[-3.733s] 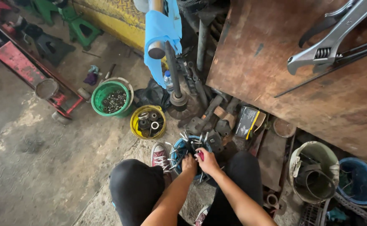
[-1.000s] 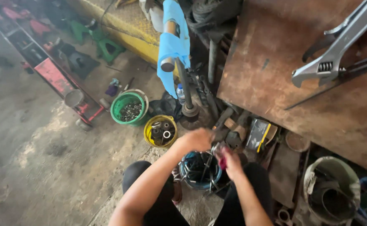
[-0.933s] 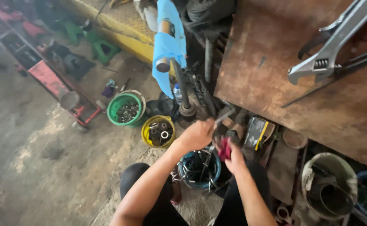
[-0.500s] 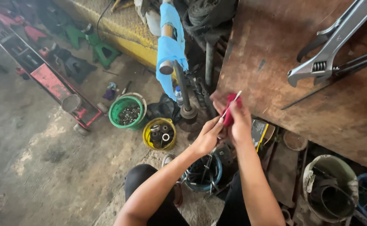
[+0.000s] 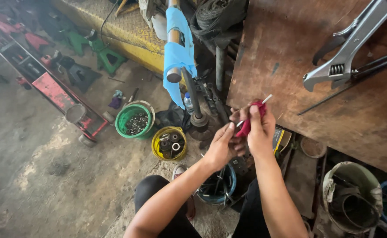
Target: The person is cleaning and inspecting various automotive or mechanical parts such as bolts and cylinders using a rag and small tools.
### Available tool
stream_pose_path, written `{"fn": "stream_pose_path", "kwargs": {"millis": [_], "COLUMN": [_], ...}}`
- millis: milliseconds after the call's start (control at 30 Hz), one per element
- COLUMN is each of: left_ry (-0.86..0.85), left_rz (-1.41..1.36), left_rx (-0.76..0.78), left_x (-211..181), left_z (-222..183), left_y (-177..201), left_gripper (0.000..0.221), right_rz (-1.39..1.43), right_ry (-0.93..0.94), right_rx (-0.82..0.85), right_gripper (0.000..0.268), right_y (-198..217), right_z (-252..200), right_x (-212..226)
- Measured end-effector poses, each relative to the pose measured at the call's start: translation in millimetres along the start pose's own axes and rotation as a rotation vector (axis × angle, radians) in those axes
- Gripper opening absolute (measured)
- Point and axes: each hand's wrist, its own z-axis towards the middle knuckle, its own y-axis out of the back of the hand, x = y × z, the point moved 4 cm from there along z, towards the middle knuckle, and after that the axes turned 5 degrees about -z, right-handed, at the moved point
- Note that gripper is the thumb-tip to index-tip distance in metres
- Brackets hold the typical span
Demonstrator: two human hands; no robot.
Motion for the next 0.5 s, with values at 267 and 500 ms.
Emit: {"fn": "stream_pose_path", "kwargs": {"millis": [267, 500], "left_ry": [0.267, -1.009], "left_rz": [-0.268, 1.151], "left_rx": [0.400, 0.004], "left_x": [4, -3], "left_z": [-7, -8], "left_y": [12, 28], "left_gripper": [0.036, 0.011], "right_rz": [0.180, 0.285], "right_ry": [0.111, 0.049], "right_rx": [0.028, -0.064], "right_gripper": [0.016, 0.013], "right_y": [-20, -27], "right_z": [11, 18], "right_x": [42, 42]}}
